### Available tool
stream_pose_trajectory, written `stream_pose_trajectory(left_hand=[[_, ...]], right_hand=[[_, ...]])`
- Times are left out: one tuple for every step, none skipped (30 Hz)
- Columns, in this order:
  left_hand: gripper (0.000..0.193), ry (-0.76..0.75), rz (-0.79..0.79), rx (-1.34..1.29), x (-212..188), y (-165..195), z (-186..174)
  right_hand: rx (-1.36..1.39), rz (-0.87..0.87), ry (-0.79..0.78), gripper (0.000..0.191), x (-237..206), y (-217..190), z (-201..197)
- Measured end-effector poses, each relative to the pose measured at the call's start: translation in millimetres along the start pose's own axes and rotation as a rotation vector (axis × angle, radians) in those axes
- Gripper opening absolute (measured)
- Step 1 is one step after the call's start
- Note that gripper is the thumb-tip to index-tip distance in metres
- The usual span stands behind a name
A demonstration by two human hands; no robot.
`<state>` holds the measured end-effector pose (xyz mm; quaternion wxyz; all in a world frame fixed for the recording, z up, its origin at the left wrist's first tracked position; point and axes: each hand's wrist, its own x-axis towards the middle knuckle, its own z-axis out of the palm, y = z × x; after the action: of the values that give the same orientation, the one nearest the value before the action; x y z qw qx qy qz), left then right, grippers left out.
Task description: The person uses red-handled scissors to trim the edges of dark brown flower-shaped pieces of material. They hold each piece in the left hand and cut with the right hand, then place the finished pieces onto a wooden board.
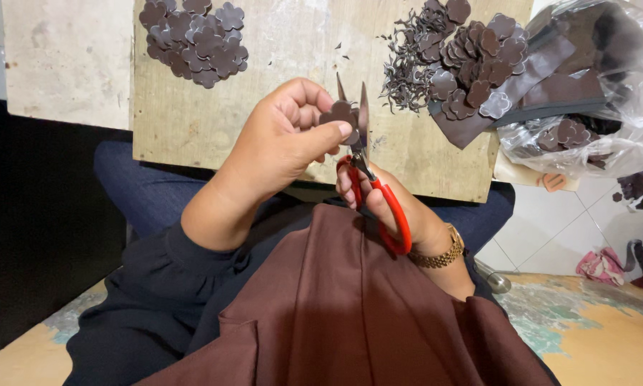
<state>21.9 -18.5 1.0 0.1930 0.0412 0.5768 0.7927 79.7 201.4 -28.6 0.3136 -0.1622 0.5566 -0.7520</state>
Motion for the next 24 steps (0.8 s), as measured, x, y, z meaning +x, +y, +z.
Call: stream_pose_trajectory(left_hand=[[0.018, -0.009, -0.011, 0.018, 0.5, 0.0, 0.4], [0.016, -0.017, -0.024, -0.027, 1.1, -0.4, 1.5], [0.015, -0.023, -0.038, -0.074, 1.4, -1.1, 3.2], [0.013, -0.030, -0.051, -0.121, 1.8, -1.4, 3.7], [0.013, -0.017, -0.066, -0.125, 2.1, -1.6, 3.8], [0.012, -0.004, -0.081, -0.128, 2.1, -1.7, 3.7], [0.012, 0.010, -0.099, -0.133, 1.8, -1.8, 3.9], [0.012, 0.009, -0.101, -0.137, 1.4, -2.1, 3.8], [0.012, 0.006, -0.103, -0.139, 1.2, -2.0, 3.6], [0.012, 0.004, -0.103, -0.141, 1.3, -1.8, 3.3], [0.012, 0.007, -0.112, -0.144, 1.4, -1.5, 3.0], [0.012, 0.010, -0.123, -0.147, 1.9, -1.0, 2.4], [0.012, 0.012, -0.134, -0.150, 2.4, -0.5, 2.1], [0.012, 0.013, -0.138, -0.155, 3.1, 0.1, 1.7], [0.012, 0.013, -0.142, -0.160, 3.7, 0.9, 1.2], [0.012, 0.014, -0.146, -0.165, 3.8, 1.6, 0.3], [0.012, 0.009, -0.138, -0.156, 3.6, 2.3, -0.4], [0.013, 0.005, -0.131, -0.147, 2.8, 2.7, -0.8], [0.013, 0.002, -0.124, -0.139, 1.9, 2.9, -0.9], [0.013, 0.000, -0.121, -0.128, 1.3, 3.3, -2.2], [0.013, -0.003, -0.119, -0.116, 0.7, 3.5, -3.3], [0.013, -0.007, -0.115, -0.104, 0.8, 3.4, -3.8], [0.013, -0.008, -0.107, -0.106, 1.3, 3.0, -3.9], [0.013, -0.008, -0.100, -0.108, 1.3, 2.7, -4.3]], right_hand=[[-0.001, 0.001, 0.012, 0.084, 0.7, -0.5, 0.3], [-0.001, 0.004, 0.022, 0.086, 1.2, -1.1, 0.9], [0.001, 0.009, 0.032, 0.088, 1.1, -1.8, 1.6], [0.015, 0.015, 0.026, 0.087, 1.1, -2.7, 2.3], [0.027, 0.018, 0.021, 0.087, 0.7, -3.9, 2.0], [0.039, 0.021, 0.016, 0.086, 0.6, -5.1, 1.6], [0.030, 0.026, 0.006, 0.085, 0.2, -6.3, 1.1], [0.021, 0.032, -0.003, 0.085, 0.1, -7.1, 1.1], [0.012, 0.037, -0.012, 0.085, 0.5, -7.7, 0.9], [0.001, 0.030, -0.013, 0.084, 0.8, -8.2, 0.8], [-0.010, 0.023, -0.015, 0.083, 0.8, -8.8, 0.7], [-0.020, 0.017, -0.016, 0.082, 1.4, -9.3, 0.4], [-0.023, 0.009, -0.037, 0.079, 2.1, -9.7, -0.1], [-0.027, 0.002, -0.057, 0.077, 2.7, -10.4, -1.1], [-0.030, -0.006, -0.077, 0.075, 2.9, -11.0, -2.1], [-0.030, 0.000, -0.072, 0.075, 4.1, -10.4, -2.4], [-0.031, 0.006, -0.068, 0.076, 5.3, -9.6, -2.6], [-0.032, 0.012, -0.065, 0.076, 5.7, -8.9, -2.8], [-0.036, 0.019, -0.051, 0.077, 5.3, -8.1, -3.0], [-0.039, 0.026, -0.038, 0.078, 5.6, -6.6, -2.6], [-0.044, 0.032, -0.024, 0.080, 5.3, -5.2, -2.5], [-0.029, 0.038, -0.010, 0.079, 4.7, -3.6, -2.2], [-0.014, 0.044, 0.004, 0.078, 3.9, -1.6, -1.7], [0.002, 0.050, 0.018, 0.077, 3.5, 0.0, -1.4]])
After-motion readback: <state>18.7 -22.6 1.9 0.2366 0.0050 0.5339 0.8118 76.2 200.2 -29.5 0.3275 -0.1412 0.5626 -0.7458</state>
